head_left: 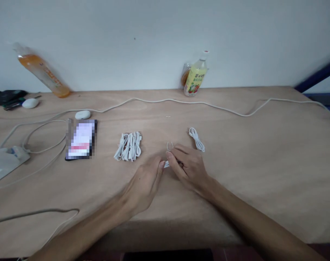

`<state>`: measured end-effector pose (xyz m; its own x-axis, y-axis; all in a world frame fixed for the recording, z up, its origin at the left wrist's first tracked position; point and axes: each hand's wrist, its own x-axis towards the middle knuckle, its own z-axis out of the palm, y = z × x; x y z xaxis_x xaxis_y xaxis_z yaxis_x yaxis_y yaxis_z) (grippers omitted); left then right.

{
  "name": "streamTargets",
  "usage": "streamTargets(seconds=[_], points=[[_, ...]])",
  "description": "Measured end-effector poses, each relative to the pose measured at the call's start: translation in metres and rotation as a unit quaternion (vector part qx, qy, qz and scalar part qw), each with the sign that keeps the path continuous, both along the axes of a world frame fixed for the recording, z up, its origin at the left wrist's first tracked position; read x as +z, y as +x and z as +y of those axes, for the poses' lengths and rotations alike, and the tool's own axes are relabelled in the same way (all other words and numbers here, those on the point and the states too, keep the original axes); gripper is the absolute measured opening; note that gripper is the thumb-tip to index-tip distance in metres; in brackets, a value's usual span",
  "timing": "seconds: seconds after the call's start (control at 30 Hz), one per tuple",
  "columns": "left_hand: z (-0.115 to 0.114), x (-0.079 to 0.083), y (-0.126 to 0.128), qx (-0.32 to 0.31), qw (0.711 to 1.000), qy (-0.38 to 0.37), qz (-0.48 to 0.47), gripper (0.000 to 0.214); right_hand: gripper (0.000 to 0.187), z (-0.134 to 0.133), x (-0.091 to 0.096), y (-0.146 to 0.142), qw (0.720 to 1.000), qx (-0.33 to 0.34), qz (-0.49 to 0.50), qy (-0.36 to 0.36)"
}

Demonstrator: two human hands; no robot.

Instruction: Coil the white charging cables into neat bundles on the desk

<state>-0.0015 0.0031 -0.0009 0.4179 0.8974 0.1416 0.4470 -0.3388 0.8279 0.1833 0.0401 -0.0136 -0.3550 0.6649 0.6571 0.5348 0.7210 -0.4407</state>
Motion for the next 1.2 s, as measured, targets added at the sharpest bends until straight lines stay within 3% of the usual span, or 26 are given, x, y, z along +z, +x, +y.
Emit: streamTargets(seconds=[0.1,0.27,0.47,0.8,0.93,1.2], points=[[-0.001,0.001,0.000,-0.012,0.999,-0.023,-0.033,0.034,0.040,0.000,0.000,-0.001,0.999,0.011,-0.011,0.043],[-0.002,0.003,0.000,-0.021,0.995,-0.071,-0.069,0.037,0.044,-0.003,0.001,-0.005,0.998,0.023,0.021,0.056],[0.002,0.006,0.001,-0.014,0.997,-0.007,-0.077,0.037,0.045,-0.003,0.004,-0.003,0.998,0.006,0.031,0.055],[-0.004,0.006,0.003,-0.007,0.975,-0.195,-0.102,0.046,0.046,-0.002,0.002,-0.001,0.998,0.039,0.039,-0.020],[-0.001,0.007,0.000,-0.018,0.947,-0.296,-0.126,0.053,0.046,0.000,0.000,0.000,0.999,0.043,0.029,0.006],[-0.001,0.011,0.003,-0.040,0.889,-0.412,-0.197,0.055,0.047,0.003,0.002,0.000,0.998,0.048,0.026,0.031]])
